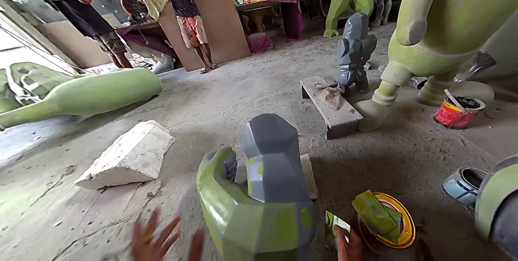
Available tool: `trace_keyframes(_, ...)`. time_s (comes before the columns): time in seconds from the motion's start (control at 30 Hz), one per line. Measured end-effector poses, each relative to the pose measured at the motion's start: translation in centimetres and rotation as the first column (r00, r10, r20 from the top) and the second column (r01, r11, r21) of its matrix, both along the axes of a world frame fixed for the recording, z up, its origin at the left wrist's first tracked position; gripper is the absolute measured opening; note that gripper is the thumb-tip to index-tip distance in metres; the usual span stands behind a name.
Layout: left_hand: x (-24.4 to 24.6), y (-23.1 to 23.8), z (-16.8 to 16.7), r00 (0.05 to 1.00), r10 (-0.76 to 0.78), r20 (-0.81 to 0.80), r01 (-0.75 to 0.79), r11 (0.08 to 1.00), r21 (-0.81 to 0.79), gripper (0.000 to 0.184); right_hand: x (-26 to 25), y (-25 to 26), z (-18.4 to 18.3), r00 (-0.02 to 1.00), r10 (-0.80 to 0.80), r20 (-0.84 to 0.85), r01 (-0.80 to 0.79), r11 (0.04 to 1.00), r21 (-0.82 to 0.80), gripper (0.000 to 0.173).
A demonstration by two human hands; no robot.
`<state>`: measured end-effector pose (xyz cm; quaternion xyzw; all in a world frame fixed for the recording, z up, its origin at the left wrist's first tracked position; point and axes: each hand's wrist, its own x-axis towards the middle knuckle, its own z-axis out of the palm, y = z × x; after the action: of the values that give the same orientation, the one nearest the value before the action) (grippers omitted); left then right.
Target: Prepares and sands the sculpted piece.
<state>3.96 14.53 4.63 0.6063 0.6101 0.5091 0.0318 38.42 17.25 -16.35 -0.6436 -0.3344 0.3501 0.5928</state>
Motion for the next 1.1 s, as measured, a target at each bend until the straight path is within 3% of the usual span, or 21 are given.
trace_keyframes(0.13, 6.3, 14.0, -2.1, 0.984, -0.175, -0.041, 0.171, 0.98, -0.102, 0.097, -1.4, 0.6, 0.7, 0.984, 0.139, 0.112, -0.148, 0.986, 0.076, 0.029)
trace_keyframes(0.3, 10.5, 25.1, -7.2, 0.858, -0.297, -0.419, 0.244, 0.953, -0.177, 0.106, -3.2, 2.3, 1.8, 0.881, 0.273, 0.386, -0.318, 0.946, 0.059, 0.033)
trace_keyframes(0.4, 11.1, 26.7, -9.2, 0.795, -0.296, -0.529, 0.22, 0.954, -0.204, 0.112, -4.5, 1.1, 1.9, 0.753, 0.34, 0.563, -0.371, 0.927, -0.064, 0.042)
trace_keyframes(0.57, 11.1, 27.2, -11.0, 0.841, -0.296, -0.454, 0.245, 0.955, -0.169, 0.11, -4.1, -1.7, 1.1, 0.634, 0.461, 0.621, -0.459, 0.871, -0.178, 0.042)
trace_keyframes(0.63, 11.1, 27.1, -11.2, 0.831, -0.296, -0.471, 0.242, 0.955, -0.172, 0.108, -3.0, -2.6, 0.1, 0.641, 0.477, 0.602, -0.509, 0.851, -0.132, 0.038)
trace_keyframes(0.7, 11.1, 27.2, -11.4, 0.827, -0.294, -0.479, 0.243, 0.955, -0.167, 0.108, -1.5, -2.3, -0.8, 0.714, 0.438, 0.546, -0.519, 0.855, -0.007, 0.034)
trace_keyframes(0.83, 11.1, 27.2, -11.5, 0.814, -0.291, -0.502, 0.229, 0.956, -0.184, 0.108, -0.4, 1.3, -0.6, 0.829, 0.34, 0.444, -0.429, 0.896, 0.113, 0.045)
trace_keyframes(0.97, 10.9, 27.1, -11.5, 0.826, -0.281, -0.488, 0.22, 0.959, -0.18, 0.11, -0.9, 4.0, -0.1, 0.756, 0.473, 0.454, -0.56, 0.825, 0.073, 0.043)
trace_keyframes(1.1, 10.8, 27.3, -11.6, 0.831, -0.267, -0.488, 0.206, 0.963, -0.176, 0.109, -0.4, 3.2, -1.0, 0.711, 0.528, 0.464, -0.636, 0.765, 0.104, 0.039)
